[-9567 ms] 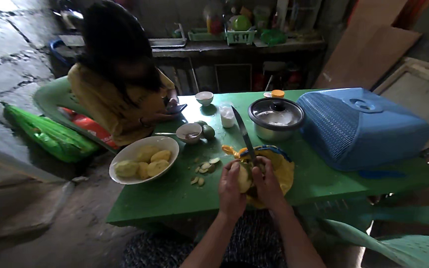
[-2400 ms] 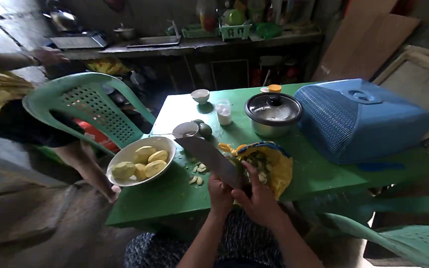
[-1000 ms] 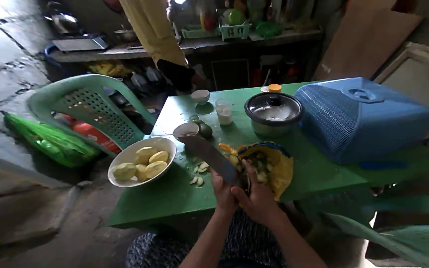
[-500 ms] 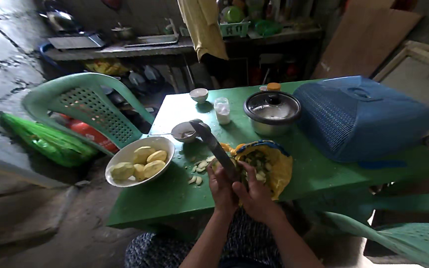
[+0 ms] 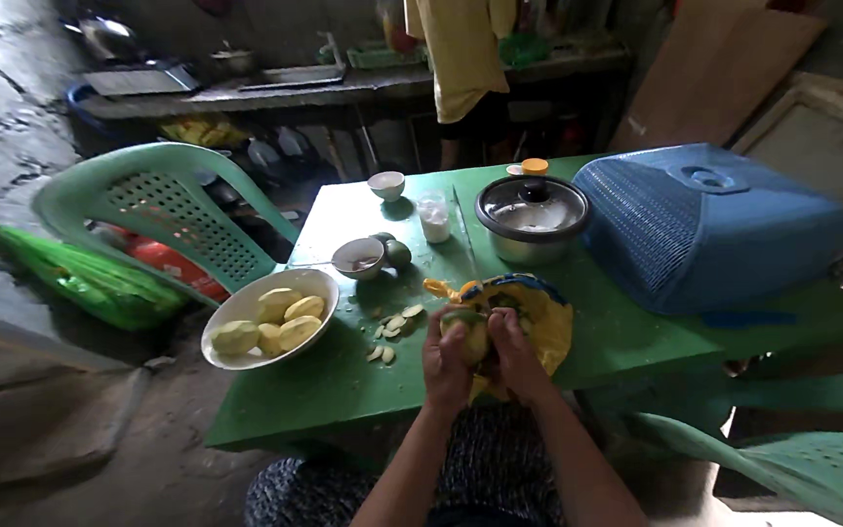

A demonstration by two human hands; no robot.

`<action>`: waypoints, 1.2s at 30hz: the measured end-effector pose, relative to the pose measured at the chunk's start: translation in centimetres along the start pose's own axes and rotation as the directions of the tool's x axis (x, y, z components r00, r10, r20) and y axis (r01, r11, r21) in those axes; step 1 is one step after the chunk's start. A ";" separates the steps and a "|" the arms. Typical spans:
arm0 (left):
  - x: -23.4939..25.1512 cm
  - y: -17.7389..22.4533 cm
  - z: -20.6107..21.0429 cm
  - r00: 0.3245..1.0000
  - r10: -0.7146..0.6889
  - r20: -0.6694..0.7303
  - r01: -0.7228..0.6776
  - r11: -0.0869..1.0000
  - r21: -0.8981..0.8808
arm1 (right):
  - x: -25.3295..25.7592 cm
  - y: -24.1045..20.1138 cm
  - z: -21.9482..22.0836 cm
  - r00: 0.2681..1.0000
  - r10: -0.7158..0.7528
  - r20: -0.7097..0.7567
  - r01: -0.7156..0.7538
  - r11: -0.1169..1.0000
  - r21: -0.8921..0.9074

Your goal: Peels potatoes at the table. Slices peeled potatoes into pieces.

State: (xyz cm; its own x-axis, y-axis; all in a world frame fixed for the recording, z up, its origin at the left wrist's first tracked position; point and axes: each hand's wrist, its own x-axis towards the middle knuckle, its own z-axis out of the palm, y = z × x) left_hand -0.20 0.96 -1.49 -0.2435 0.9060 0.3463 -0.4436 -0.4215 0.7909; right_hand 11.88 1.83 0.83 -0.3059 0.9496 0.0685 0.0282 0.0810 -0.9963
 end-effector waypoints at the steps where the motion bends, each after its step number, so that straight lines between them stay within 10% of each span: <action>1: 0.0 0.1 0.2 1.000 -0.021 0.002 0.021 1.000 -0.018 | 0.1 0.3 -0.3 1.000 0.012 -0.019 -0.012 1.000 -0.004; 9: 1.5 1.9 0.2 0.916 -0.384 -0.116 0.345 0.902 -0.259 | -1.4 0.4 -0.4 0.995 -0.088 -0.038 0.071 0.944 -0.321; 26: 0.2 2.1 0.1 0.960 -0.250 -0.129 0.211 0.943 -0.256 | -3.3 0.1 0.6 0.943 -0.329 0.053 0.284 0.709 -0.646; 36: 1.1 1.8 -0.4 0.981 -0.189 -0.045 0.185 0.979 -0.081 | -0.7 -0.2 -0.1 0.972 -0.183 0.145 0.212 0.953 -0.217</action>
State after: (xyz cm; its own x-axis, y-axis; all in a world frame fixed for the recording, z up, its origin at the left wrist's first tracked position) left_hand -1.59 1.23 0.10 -0.1940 0.9665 0.1678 -0.5490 -0.2487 0.7980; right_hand 12.21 1.21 1.01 -0.4406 0.8646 0.2417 0.1683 0.3440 -0.9238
